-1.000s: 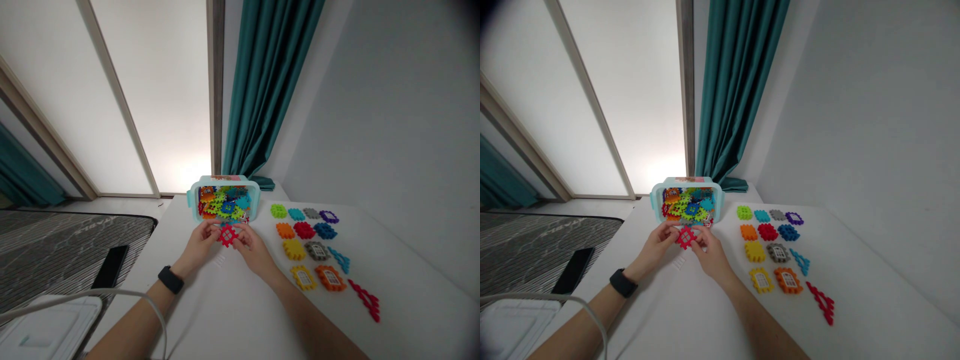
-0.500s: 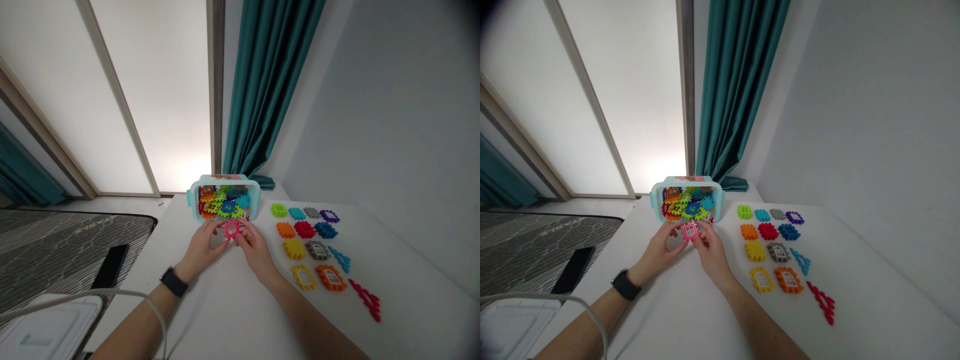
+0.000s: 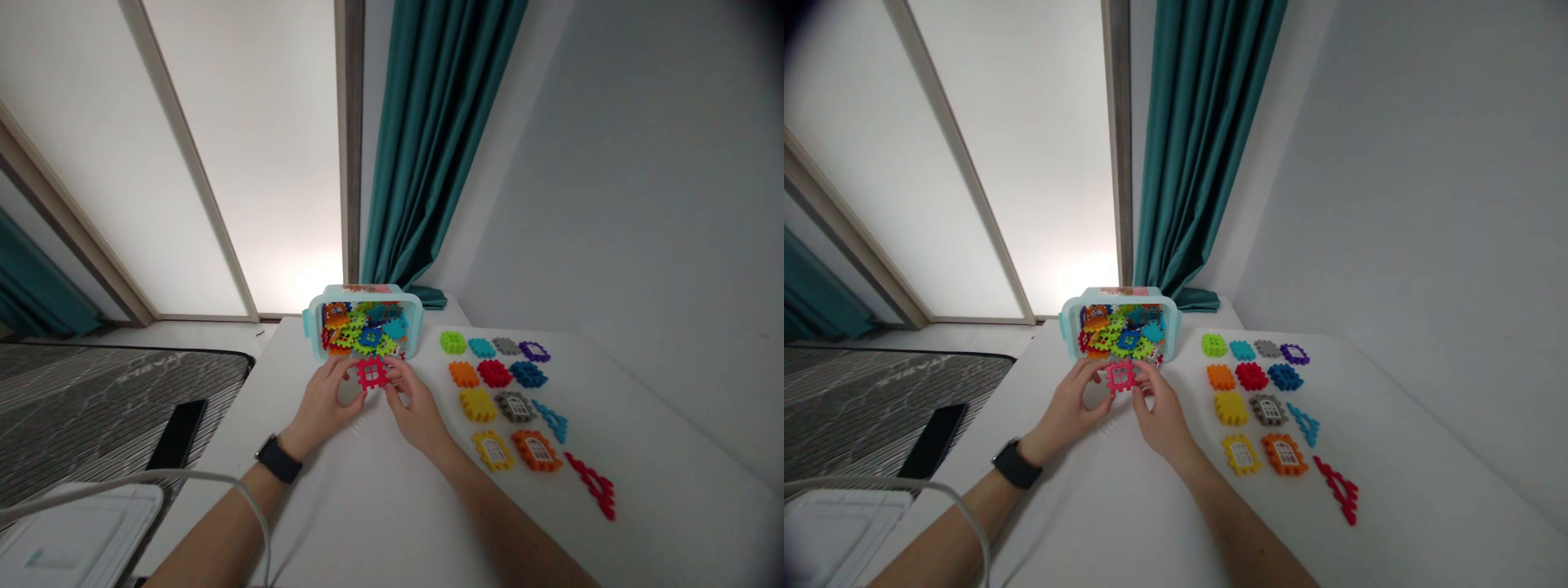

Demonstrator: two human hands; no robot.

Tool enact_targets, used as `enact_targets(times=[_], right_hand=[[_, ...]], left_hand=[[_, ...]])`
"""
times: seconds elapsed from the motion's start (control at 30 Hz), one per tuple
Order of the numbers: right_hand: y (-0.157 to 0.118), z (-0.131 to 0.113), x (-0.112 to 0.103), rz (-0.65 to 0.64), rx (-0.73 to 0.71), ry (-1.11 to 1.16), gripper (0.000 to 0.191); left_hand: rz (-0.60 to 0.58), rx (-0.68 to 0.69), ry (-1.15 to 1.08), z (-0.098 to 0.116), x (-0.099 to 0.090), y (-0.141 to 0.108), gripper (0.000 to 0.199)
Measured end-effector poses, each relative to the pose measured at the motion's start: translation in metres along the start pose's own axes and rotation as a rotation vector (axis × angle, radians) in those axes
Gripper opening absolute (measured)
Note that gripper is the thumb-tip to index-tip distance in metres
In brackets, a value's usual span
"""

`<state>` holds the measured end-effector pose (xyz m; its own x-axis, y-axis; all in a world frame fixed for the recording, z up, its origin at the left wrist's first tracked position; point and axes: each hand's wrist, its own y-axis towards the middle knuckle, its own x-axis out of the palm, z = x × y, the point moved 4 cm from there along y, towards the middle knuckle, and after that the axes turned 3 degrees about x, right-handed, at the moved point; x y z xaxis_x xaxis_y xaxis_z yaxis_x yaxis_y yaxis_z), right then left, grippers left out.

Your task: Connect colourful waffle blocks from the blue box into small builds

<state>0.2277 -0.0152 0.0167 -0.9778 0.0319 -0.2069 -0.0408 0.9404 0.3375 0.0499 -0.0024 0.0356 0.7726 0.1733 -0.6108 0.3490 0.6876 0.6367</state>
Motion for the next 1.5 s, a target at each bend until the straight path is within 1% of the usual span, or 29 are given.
enact_targets(times=[0.1, 0.23, 0.4, 0.5, 0.57, 0.63, 0.7, 0.8, 0.87, 0.93, 1.07, 1.13, 1.23, 1.3, 1.37, 1.43, 1.5], right_hand=[[0.002, -0.004, -0.007, 0.017, -0.043, -0.050, 0.038], [0.003, -0.003, -0.011, 0.033, -0.040, -0.061, 0.036], [0.003, 0.001, -0.008, -0.015, -0.015, 0.041, 0.034], [0.005, 0.003, -0.006, -0.031, 0.022, 0.104, 0.035], [0.006, 0.005, -0.005, -0.028, 0.058, 0.127, 0.036], [0.007, 0.007, -0.003, -0.031, 0.094, 0.158, 0.036], [0.005, 0.009, 0.000, -0.035, 0.133, 0.204, 0.037], [0.001, 0.012, 0.007, -0.011, 0.196, 0.229, 0.041], [-0.003, 0.012, 0.011, 0.020, 0.222, 0.202, 0.041], [-0.006, 0.011, 0.013, 0.046, 0.231, 0.175, 0.039], [-0.006, 0.011, 0.013, 0.069, 0.229, 0.129, 0.036], [-0.005, 0.014, 0.014, 0.033, 0.210, 0.103, 0.032], [-0.004, 0.018, 0.013, -0.001, 0.136, 0.056, 0.025], [-0.003, 0.017, 0.011, 0.020, 0.073, 0.023, 0.037], [-0.004, 0.014, 0.009, 0.007, 0.013, -0.035, 0.047], [-0.004, 0.008, 0.008, -0.070, -0.067, -0.143, 0.046], [-0.006, 0.000, 0.008, -0.146, -0.176, -0.263, 0.042]], left_hand=[[-0.003, 0.007, 0.003, 0.001, -0.001, 0.001, 0.046], [-0.006, 0.015, -0.003, 0.004, -0.002, 0.000, 0.047], [-0.052, 0.035, -0.045, 0.007, -0.002, 0.001, 0.046], [-0.100, 0.021, -0.118, 0.009, 0.001, 0.000, 0.047], [-0.119, -0.038, -0.226, 0.010, 0.004, 0.000, 0.048], [-0.112, -0.145, -0.382, 0.008, 0.009, -0.001, 0.045], [-0.078, -0.267, -0.557, 0.006, 0.013, -0.001, 0.038], [0.015, -0.420, -0.771, 0.000, 0.017, -0.001, 0.028], [0.068, -0.491, -0.835, -0.003, 0.016, -0.001, 0.026], [0.087, -0.538, -0.863, -0.004, 0.016, 0.000, 0.025], [0.029, -0.595, -0.920, -0.002, 0.019, -0.001, 0.024], [0.008, -0.608, -0.929, -0.002, 0.020, -0.001, 0.024], [0.046, -0.612, -0.886, -0.007, 0.018, -0.002, 0.024], [0.074, -0.609, -0.844, -0.012, 0.015, -0.002, 0.024], [0.060, -0.600, -0.822, -0.015, 0.013, -0.002, 0.026], [0.037, -0.587, -0.808, -0.017, 0.011, -0.001, 0.029], [0.039, -0.580, -0.786, -0.018, 0.009, -0.001, 0.031]])
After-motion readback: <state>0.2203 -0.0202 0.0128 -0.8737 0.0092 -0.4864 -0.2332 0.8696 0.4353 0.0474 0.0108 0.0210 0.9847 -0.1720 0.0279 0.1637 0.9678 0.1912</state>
